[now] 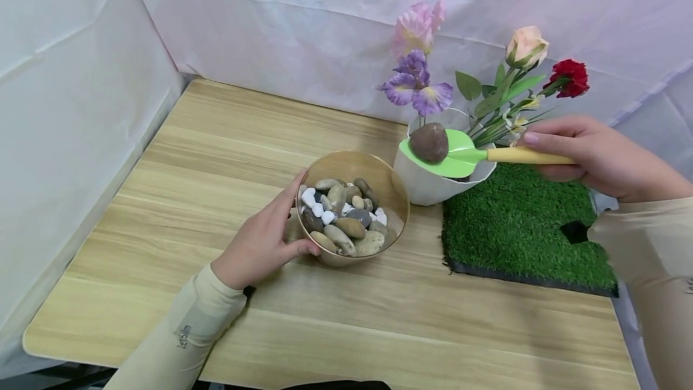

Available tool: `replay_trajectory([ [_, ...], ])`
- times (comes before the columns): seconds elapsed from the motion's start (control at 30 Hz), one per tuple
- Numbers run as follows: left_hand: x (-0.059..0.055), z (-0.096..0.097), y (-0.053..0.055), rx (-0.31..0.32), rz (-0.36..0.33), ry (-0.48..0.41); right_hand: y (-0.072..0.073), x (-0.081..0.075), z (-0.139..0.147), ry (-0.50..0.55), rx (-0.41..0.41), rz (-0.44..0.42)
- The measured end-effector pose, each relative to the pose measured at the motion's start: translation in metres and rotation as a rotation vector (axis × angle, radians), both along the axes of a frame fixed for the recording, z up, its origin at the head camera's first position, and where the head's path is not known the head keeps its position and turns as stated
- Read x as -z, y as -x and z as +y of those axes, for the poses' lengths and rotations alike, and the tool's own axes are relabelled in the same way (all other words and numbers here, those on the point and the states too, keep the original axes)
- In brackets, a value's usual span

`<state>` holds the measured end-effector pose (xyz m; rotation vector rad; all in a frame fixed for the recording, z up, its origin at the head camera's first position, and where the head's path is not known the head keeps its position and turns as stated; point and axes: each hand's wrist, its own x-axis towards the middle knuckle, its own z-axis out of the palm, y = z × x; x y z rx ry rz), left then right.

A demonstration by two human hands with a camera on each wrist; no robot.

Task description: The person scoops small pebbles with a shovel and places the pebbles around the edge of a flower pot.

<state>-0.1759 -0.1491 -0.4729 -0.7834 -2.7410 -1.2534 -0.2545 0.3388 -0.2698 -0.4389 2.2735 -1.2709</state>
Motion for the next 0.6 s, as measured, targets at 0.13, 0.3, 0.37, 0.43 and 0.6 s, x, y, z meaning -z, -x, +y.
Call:
replay_trajectory([
  [0.13, 0.000, 0.000, 0.000, -0.005, -0.004, 0.001, 0.001, 0.004, 0.020, 0.067, 0.035, -0.027],
  [0.3, -0.001, 0.000, 0.000, -0.011, -0.017, 0.003, 0.006, 0.012, 0.045, 0.171, 0.072, -0.075],
  [0.37, -0.001, 0.000, -0.001, -0.010, -0.021, 0.002, 0.008, 0.015, 0.052, 0.196, 0.086, -0.085],
  [0.43, -0.001, 0.000, -0.001, -0.007, -0.023, -0.002, 0.008, 0.017, 0.057, 0.184, 0.102, -0.083],
  [0.6, 0.000, 0.001, 0.000, -0.006, -0.023, -0.004, 0.008, 0.022, 0.072, 0.175, 0.155, -0.085],
])
